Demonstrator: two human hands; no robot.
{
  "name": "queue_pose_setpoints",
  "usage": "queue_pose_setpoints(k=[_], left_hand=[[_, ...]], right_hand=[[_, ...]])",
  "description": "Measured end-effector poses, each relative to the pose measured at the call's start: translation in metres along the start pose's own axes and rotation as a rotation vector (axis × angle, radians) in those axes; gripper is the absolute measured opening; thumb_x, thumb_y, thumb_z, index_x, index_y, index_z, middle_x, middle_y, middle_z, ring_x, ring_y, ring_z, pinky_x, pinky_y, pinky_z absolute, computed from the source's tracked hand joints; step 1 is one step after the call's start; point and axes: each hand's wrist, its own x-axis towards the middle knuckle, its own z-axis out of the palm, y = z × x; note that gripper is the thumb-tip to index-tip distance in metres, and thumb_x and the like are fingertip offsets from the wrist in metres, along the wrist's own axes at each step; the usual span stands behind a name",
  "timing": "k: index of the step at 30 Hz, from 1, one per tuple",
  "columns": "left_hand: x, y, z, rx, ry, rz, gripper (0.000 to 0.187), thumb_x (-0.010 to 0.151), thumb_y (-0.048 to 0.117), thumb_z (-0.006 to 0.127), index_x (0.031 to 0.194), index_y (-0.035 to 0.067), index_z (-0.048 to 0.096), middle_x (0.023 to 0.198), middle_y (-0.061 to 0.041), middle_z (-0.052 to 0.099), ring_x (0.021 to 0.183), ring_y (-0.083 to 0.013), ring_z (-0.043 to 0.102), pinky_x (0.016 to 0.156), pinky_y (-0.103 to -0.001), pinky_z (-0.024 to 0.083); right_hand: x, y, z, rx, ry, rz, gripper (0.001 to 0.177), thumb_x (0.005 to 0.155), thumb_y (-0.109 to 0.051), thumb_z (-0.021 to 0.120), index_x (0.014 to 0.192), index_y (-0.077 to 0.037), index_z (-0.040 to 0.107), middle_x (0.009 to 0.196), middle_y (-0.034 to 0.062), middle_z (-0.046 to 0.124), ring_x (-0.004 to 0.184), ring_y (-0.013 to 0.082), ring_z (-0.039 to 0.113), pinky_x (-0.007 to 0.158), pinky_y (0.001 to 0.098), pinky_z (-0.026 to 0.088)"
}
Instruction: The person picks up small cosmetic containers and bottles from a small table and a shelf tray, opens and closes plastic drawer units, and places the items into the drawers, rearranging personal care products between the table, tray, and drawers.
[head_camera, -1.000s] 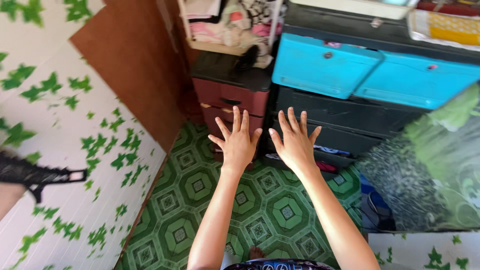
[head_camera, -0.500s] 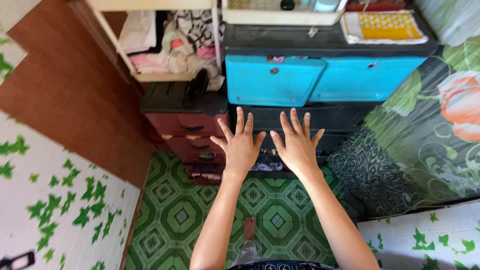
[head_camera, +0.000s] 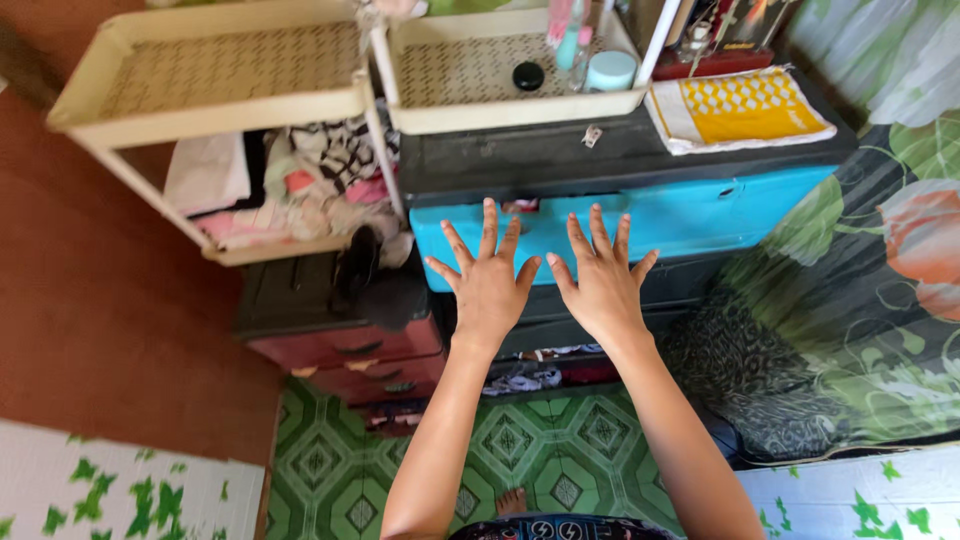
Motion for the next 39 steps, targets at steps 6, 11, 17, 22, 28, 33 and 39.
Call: queue_pose_setpoints(k=[6,11,17,22,28,33,39], left_hand=[[0.047,-0.002,0.015,-0.042,0.021,0.070,0.061,0.093,0.043,0.068,0.147,0.019,0.055,0.168,-0.008,0.022,0.147,-0.0636,0.001,0.100,-0.090,0.002],[0.074,-0.001,0.026,-0.082,0.052,0.097,0.057,0.093,0.042,0.068,0.145,0.019,0.058,0.167,-0.009,0.026,0.149,-0.0621,0.002,0.103,-0.090,0.000],[0.109,0.002,0.036,-0.065,0.108,0.113,0.057,0.094,0.042,0.068,0.144,0.018,0.059,0.167,-0.010,0.028,0.148,-0.0632,0.004,0.103,-0.089,0.000],[0.144,0.009,0.036,-0.023,0.135,0.063,0.057,0.093,0.043,0.067,0.144,0.018,0.059,0.165,-0.011,0.029,0.147,-0.0645,0.006,0.103,-0.090,0.001],[0.196,0.027,0.052,0.053,0.185,0.064,0.054,0.093,0.044,0.066,0.140,0.019,0.062,0.165,-0.011,0.031,0.147,-0.0643,0.009,0.103,-0.089,0.003],[0.220,0.042,0.071,0.058,0.227,0.049,0.053,0.093,0.044,0.067,0.141,0.022,0.062,0.165,-0.011,0.031,0.149,-0.0610,0.010,0.105,-0.089,0.004],[0.228,0.044,0.083,0.034,0.180,0.024,0.061,0.088,0.047,0.070,0.142,0.021,0.060,0.165,-0.013,0.028,0.149,-0.0592,0.007,0.104,-0.088,0.002]], right_hand=[[0.042,0.009,0.005,0.032,0.051,0.036,0.068,0.098,-0.050,0.055,0.155,-0.014,0.042,0.167,0.0164,0.025,0.152,0.0496,0.012,0.103,0.0872,0.009],[0.072,0.021,0.011,0.016,0.098,0.019,0.066,0.099,-0.046,0.059,0.154,-0.012,0.045,0.165,0.0182,0.030,0.151,0.0491,0.018,0.106,0.0826,0.013],[0.133,0.045,0.014,0.073,0.298,-0.117,0.060,0.097,-0.035,0.067,0.148,-0.007,0.054,0.158,0.0198,0.046,0.135,0.0446,0.046,0.105,0.0583,0.041],[0.206,0.056,0.003,-0.031,0.323,-0.108,0.059,0.098,-0.034,0.069,0.148,-0.007,0.055,0.148,0.0159,0.053,0.119,0.0425,0.059,0.094,0.0550,0.052],[0.286,0.073,0.001,-0.062,0.179,0.019,0.065,0.096,-0.040,0.070,0.149,-0.009,0.051,0.143,0.0202,0.052,0.108,0.0447,0.066,0.078,0.0546,0.057],[0.326,0.088,0.010,-0.130,-0.014,0.114,0.075,0.091,-0.044,0.072,0.152,-0.011,0.043,0.145,0.0285,0.046,0.107,0.0437,0.066,0.082,0.0530,0.057],[0.338,0.097,0.007,-0.188,-0.083,0.064,0.074,0.090,-0.041,0.075,0.153,-0.014,0.046,0.137,0.0254,0.054,0.114,0.0412,0.066,0.084,0.0516,0.058]])
